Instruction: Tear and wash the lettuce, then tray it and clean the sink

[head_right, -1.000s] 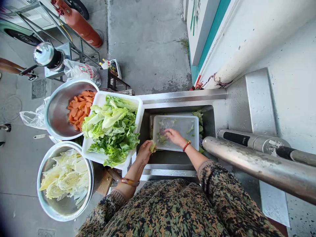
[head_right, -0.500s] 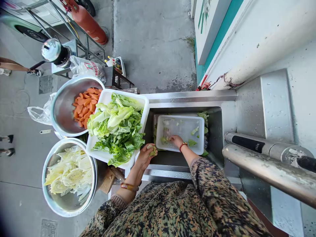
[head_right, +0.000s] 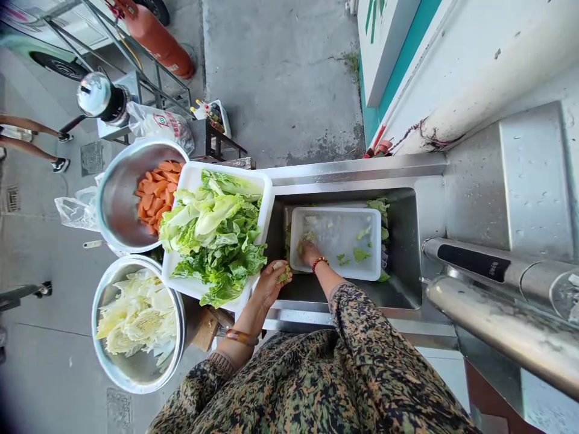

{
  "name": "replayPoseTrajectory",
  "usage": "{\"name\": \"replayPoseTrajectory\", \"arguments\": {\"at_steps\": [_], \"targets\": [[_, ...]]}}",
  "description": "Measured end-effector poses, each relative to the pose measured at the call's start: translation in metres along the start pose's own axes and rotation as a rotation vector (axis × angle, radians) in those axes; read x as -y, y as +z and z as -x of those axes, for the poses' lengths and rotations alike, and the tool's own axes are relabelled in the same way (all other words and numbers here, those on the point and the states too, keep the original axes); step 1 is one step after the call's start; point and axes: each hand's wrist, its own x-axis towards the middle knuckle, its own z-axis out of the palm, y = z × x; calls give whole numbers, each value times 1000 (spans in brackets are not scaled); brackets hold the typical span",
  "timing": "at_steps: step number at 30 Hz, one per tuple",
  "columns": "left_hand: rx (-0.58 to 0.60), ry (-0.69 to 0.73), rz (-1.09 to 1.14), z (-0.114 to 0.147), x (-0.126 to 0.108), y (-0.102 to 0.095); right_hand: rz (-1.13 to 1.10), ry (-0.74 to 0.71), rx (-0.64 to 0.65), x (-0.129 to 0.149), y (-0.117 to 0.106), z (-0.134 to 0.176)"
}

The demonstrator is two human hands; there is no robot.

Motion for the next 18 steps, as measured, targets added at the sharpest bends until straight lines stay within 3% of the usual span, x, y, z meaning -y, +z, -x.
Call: {"name": "replayPoseTrajectory", "arguments": {"at_steps": [5, 8, 11, 14, 18], "targets": [[18, -15, 32, -6, -1, -1, -237, 29, 106, 6, -29, 37], [47, -26, 48, -9, -3, 4, -594, -29, 219, 17, -50, 63], [99, -38, 49, -9, -7, 13, -852, -67, 277, 32, -56, 80], [188, -63, 29, -6, -12, 22, -789, -93, 201, 43, -45, 84], [225, -105, -25, -4, -13, 23, -433, -125, 176, 38, -37, 71]]}}
